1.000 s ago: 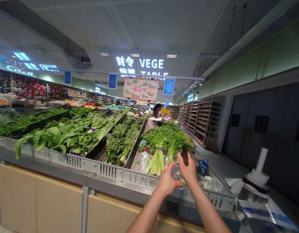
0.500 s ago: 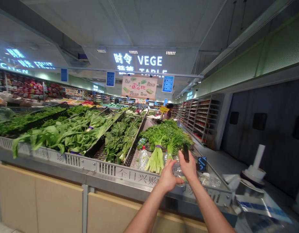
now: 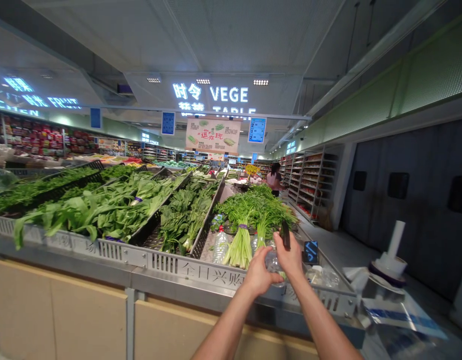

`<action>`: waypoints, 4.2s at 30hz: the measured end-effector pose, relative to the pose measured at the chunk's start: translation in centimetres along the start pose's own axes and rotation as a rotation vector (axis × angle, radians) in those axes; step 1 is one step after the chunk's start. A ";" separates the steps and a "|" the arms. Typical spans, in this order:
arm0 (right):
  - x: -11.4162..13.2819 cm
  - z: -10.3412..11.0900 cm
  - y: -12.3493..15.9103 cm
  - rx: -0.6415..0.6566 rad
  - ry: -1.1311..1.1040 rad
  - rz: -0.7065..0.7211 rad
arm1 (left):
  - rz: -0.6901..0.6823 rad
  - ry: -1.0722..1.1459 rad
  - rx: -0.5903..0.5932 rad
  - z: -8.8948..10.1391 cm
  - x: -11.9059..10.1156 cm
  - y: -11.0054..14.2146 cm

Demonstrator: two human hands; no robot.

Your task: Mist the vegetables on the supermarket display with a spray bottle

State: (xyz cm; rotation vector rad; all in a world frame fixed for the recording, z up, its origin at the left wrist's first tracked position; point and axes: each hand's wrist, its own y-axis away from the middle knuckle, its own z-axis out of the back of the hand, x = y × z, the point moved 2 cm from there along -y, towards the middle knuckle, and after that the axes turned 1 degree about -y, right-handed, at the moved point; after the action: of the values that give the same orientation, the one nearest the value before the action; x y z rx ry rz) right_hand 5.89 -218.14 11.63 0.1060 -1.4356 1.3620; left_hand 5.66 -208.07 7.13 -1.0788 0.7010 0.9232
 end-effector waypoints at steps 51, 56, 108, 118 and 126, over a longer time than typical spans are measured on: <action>0.3 -0.4 0.4 -0.009 0.033 0.073 | -0.038 0.018 -0.010 0.4 0.3 0.5; 0.4 -0.3 0.3 -0.023 0.074 0.068 | -0.041 0.022 -0.005 0.5 0.2 0.5; 1.8 -3.0 0.8 0.070 -0.083 0.137 | 0.085 -0.055 -0.005 3.5 0.0 1.0; 1.7 -2.7 0.9 0.077 -0.071 0.159 | 0.069 -0.048 0.011 3.3 -0.1 1.1; 1.7 -2.5 0.9 0.062 -0.028 0.145 | 0.086 -0.032 0.020 3.1 -0.2 1.0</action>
State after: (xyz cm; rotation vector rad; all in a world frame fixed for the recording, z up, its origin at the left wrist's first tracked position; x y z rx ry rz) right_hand 6.10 -215.00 11.66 0.0622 -1.4478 1.5292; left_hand 4.82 -205.03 7.87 -1.0199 0.7330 1.0029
